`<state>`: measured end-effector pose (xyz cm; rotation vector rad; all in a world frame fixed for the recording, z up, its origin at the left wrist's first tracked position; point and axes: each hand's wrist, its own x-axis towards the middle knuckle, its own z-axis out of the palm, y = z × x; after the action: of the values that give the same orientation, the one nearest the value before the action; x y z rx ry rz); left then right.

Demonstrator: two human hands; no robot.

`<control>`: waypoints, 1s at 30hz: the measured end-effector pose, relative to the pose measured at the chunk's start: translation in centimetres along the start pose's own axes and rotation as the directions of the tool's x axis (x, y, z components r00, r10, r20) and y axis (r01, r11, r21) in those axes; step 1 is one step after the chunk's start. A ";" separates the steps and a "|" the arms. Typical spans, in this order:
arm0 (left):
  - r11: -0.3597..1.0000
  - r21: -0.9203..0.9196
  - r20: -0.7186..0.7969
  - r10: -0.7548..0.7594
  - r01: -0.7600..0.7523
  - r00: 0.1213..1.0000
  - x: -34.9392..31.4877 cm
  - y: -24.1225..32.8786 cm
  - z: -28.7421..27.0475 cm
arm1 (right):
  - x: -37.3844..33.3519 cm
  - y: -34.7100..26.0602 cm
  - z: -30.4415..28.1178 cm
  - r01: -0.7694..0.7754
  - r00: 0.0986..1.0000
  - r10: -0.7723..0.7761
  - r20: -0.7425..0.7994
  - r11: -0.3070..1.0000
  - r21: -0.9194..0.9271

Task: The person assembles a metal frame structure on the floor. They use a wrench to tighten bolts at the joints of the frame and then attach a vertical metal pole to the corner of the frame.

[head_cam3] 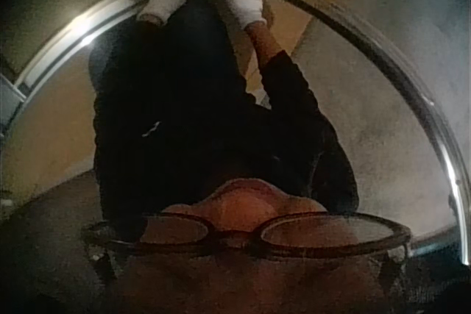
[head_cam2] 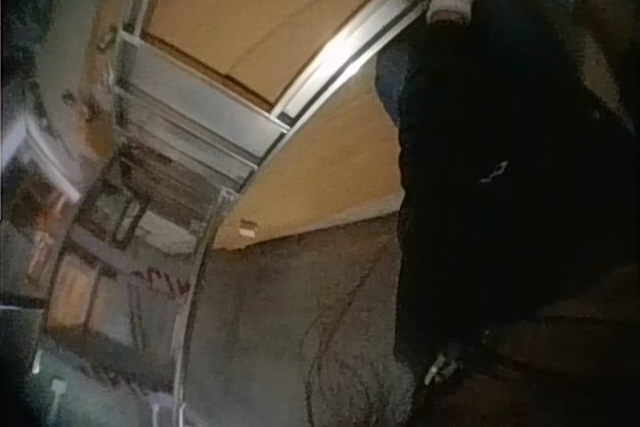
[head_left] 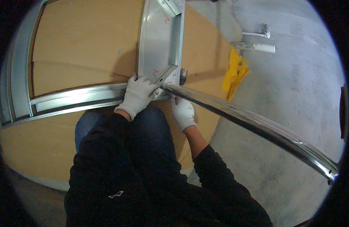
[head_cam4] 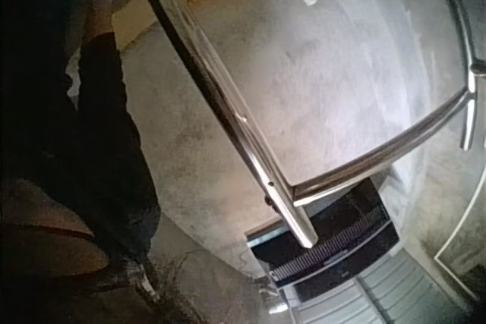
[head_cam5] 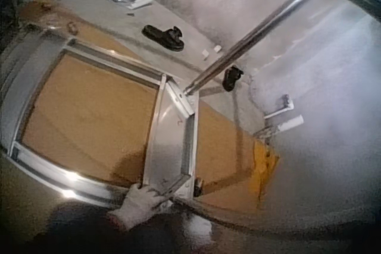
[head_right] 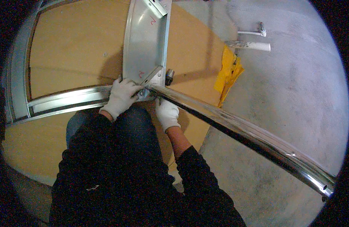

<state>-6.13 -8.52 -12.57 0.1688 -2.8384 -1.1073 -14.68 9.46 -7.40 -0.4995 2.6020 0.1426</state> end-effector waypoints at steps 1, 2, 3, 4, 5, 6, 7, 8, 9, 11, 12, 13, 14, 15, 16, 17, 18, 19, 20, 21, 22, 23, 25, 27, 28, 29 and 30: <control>1.000 0.005 0.013 -0.010 0.010 1.000 -0.1 0.0 0.0 | 0.1 -0.2 -0.1 -0.049 0.998 0.048 0.029 0.999 0.017; 1.000 0.008 0.006 -0.002 0.002 1.000 -0.1 -0.1 0.1 | 0.1 -0.4 -0.3 -0.097 0.994 0.095 0.058 0.995 0.032; 1.000 0.011 -0.001 0.005 -0.005 1.000 0.0 -0.3 0.2 | 0.2 -0.7 -0.5 -0.146 0.986 0.141 0.089 0.988 0.045; 1.000 0.013 -0.008 0.015 -0.015 1.000 -0.1 -0.3 0.4 | 0.4 -0.6 -0.5 -0.190 0.974 0.178 0.142 0.979 0.073; 1.000 0.007 -0.008 0.005 -0.004 1.000 -0.2 -0.3 0.4 | 0.9 -0.5 -0.6 -0.235 0.957 0.213 0.196 0.967 0.097; 1.000 0.002 -0.008 -0.007 0.007 1.000 -0.3 -0.3 0.4 | 1.1 -0.5 -0.7 -0.280 0.937 0.244 0.251 0.952 0.119; 1.000 -0.006 -0.011 -0.012 0.012 1.000 -0.2 -0.2 0.4 | 1.3 -0.1 -0.6 -0.279 0.930 0.229 0.288 0.949 0.147; 1.000 -0.002 -0.006 -0.017 0.017 1.000 -0.1 -0.1 0.4 | 1.4 0.2 -0.5 -0.279 0.922 0.212 0.325 0.944 0.174; 1.000 0.002 -0.001 -0.022 0.022 1.000 -0.1 0.1 0.3 | 1.6 0.5 -0.3 -0.279 0.912 0.194 0.361 0.939 0.201; 1.000 0.012 0.019 -0.028 0.028 0.999 0.1 0.3 0.0 | 2.4 1.9 0.3 -0.231 0.911 0.104 0.400 0.931 0.282; 1.000 0.015 0.034 -0.028 0.027 0.999 0.2 0.3 -0.1 | 2.6 2.5 0.6 -0.212 0.915 0.077 0.396 0.927 0.309; 0.999 0.018 0.049 -0.032 0.031 0.998 0.2 0.3 -0.1 | 2.7 2.4 0.6 -0.190 0.917 0.045 0.396 0.923 0.335; 0.999 0.007 0.040 -0.035 0.035 0.999 0.2 0.3 0.1 | 2.8 2.3 0.5 -0.172 0.926 0.031 0.376 0.922 0.348; 0.999 -0.004 0.031 -0.037 0.037 0.999 0.1 0.2 0.2 | 2.7 2.1 0.6 -0.213 0.925 0.041 0.378 0.879 0.426; 0.999 -0.013 0.022 -0.042 0.042 0.999 -0.1 0.1 0.4 | 2.5 1.7 0.4 -0.251 0.923 0.050 0.382 0.830 0.499; 0.999 -0.016 0.015 -0.043 0.044 0.999 -0.2 0.0 0.5 | 2.1 1.2 0.4 -0.341 0.908 0.076 0.413 0.709 0.618; 0.999 -0.019 0.009 -0.045 0.045 0.999 -0.3 0.0 0.6 | 1.7 0.7 0.4 -0.420 0.889 0.096 0.448 0.561 0.713; 0.999 -0.024 0.003 -0.044 0.044 0.999 -0.3 0.0 0.7 | 1.3 -0.1 0.0 -0.447 0.889 0.107 0.445 0.416 0.792; 0.999 -0.011 0.018 -0.050 0.050 0.999 -0.3 0.1 0.6 | 1.0 -1.1 -0.3 -0.460 0.888 0.117 0.445 0.259 0.849; 0.998 0.001 0.033 -0.056 0.056 0.998 -0.3 0.1 0.3 | 0.8 -1.7 -0.4 -0.460 0.885 0.127 0.448 0.095 0.883; 0.999 0.012 0.047 -0.049 0.049 0.998 0.0 0.4 0.2 | 1.1 -0.7 0.7 -0.149 0.987 -0.002 0.159 0.327 0.933; 0.999 0.002 0.038 -0.038 0.038 0.999 0.2 0.6 0.1 | 1.5 0.1 1.7 0.195 0.975 -0.191 -0.113 0.493 0.848; 1.000 -0.009 0.018 -0.025 0.025 1.000 0.5 0.5 0.0 | 1.6 1.0 3.2 0.231 0.968 -0.187 -0.169 0.389 0.892; 1.000 -0.003 -0.003 -0.020 0.020 1.000 -0.2 -0.2 0.7 | 1.0 -2.2 1.5 -0.334 0.934 0.054 0.353 -0.215 0.918; 1.000 -0.001 -0.015 -0.011 0.011 1.000 -0.3 -0.3 0.6 | 0.9 -2.1 1.3 -0.342 0.932 0.072 0.354 -0.140 0.929; 1.000 -0.003 0.002 -0.004 0.004 1.000 -0.2 -0.4 0.5 | 0.8 -1.9 1.1 -0.349 0.931 0.090 0.353 -0.063 0.935; 1.000 -0.005 0.018 0.003 -0.003 1.000 -0.1 -0.5 0.3 | 0.7 -1.9 1.0 -0.354 0.930 0.107 0.351 0.015 0.935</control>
<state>-6.00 -8.65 -13.14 0.1548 -2.8505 -1.1215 -14.13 7.66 -8.59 0.5017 1.8340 -1.4260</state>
